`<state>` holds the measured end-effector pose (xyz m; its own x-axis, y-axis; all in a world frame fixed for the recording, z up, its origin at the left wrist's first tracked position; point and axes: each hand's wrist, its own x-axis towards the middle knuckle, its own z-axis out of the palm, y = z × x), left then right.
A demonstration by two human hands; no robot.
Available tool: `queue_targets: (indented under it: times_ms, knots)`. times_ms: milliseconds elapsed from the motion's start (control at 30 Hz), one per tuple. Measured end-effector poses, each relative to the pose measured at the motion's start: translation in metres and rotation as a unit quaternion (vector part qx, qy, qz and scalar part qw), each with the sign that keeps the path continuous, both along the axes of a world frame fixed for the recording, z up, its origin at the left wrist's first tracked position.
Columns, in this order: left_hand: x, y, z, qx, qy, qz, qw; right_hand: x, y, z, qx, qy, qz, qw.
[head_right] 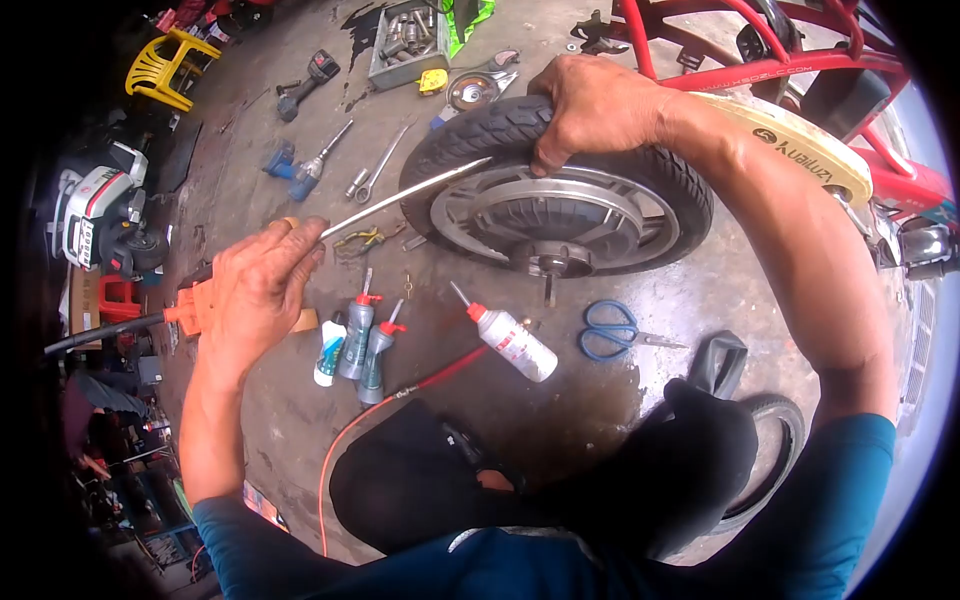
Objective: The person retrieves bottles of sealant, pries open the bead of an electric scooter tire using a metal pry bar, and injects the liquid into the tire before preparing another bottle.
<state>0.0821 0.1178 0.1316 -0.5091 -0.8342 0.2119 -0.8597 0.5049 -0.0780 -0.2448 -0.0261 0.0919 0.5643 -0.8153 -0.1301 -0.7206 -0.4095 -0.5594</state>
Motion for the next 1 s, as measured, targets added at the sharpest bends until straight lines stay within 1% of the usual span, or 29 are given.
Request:
queue_targets:
  times_ms: [67,167,200,300,333,367,400,433,467,500,533,567,633,667,733,767,800,833,900,967,1000]
  knots:
    - [-0.013,-0.002,0.012,0.015,-0.060,0.016,0.998,0.000,0.000,0.002,0.003,-0.007,0.003,1.000]
    - [-0.032,-0.009,0.026,0.018,-0.114,0.013,0.993,-0.002,-0.003,-0.001,0.003,-0.016,0.004,1.000]
    - [-0.036,-0.010,0.027,-0.006,-0.135,0.009,0.991,-0.002,-0.004,0.000,0.008,-0.021,0.003,1.000]
    - [-0.071,0.007,0.020,-0.055,-0.243,0.047,0.967,-0.002,-0.007,-0.001,-0.006,-0.030,-0.009,0.999]
    - [-0.082,0.012,0.005,-0.086,-0.254,0.069,0.961,-0.004,-0.012,-0.003,-0.012,-0.029,-0.014,0.999]
    - [-0.087,0.019,-0.004,-0.063,-0.233,0.095,0.966,-0.007,-0.016,-0.004,-0.021,-0.027,-0.017,0.999]
    - [-0.083,0.023,-0.014,-0.026,-0.182,0.093,0.979,-0.010,-0.023,-0.011,-0.007,-0.032,-0.016,0.999]
    - [-0.077,0.025,-0.022,0.008,-0.130,0.087,0.988,-0.011,-0.023,-0.012,-0.024,-0.041,-0.014,0.999]
    - [-0.073,0.024,-0.008,0.097,-0.111,0.076,0.986,-0.012,-0.023,-0.014,-0.037,-0.049,-0.011,0.998]
    - [-0.069,0.023,0.017,0.190,-0.092,0.063,0.975,-0.014,-0.020,-0.018,-0.043,-0.058,-0.008,0.997]
    - [-0.064,0.017,0.036,0.277,-0.049,0.074,0.957,-0.013,-0.016,-0.014,-0.032,-0.055,0.008,0.998]
    - [-0.049,0.013,0.041,0.289,0.007,0.010,0.957,-0.013,-0.013,-0.014,-0.060,-0.058,0.006,0.997]
    - [-0.055,0.016,0.039,0.347,0.153,0.096,0.920,-0.014,-0.007,-0.016,-0.118,-0.063,-0.003,0.991]
    - [-0.059,0.019,0.039,0.371,0.225,0.137,0.891,-0.015,0.000,-0.009,-0.120,-0.018,-0.007,0.993]
    - [-0.067,0.017,0.038,0.415,0.362,0.208,0.809,-0.025,-0.005,-0.022,-0.172,-0.034,0.007,0.984]
    - [-0.080,0.005,0.056,0.432,0.325,0.227,0.810,-0.026,-0.006,-0.028,-0.195,-0.042,0.020,0.980]
    - [-0.084,-0.008,0.069,0.442,0.265,0.219,0.829,-0.027,-0.007,-0.020,-0.164,-0.017,0.025,0.986]
    - [-0.087,-0.022,0.076,0.448,0.204,0.207,0.846,-0.029,-0.010,-0.022,-0.176,-0.023,0.019,0.984]
    - [-0.098,-0.036,0.082,0.455,0.225,0.202,0.838,-0.031,-0.014,-0.028,-0.190,-0.041,0.012,0.981]
    - [-0.101,-0.042,0.082,0.453,0.230,0.199,0.838,-0.031,-0.017,-0.031,-0.153,-0.047,0.000,0.987]
    - [-0.101,-0.033,0.070,0.432,0.231,0.190,0.851,-0.031,-0.016,-0.030,-0.147,-0.044,-0.014,0.988]
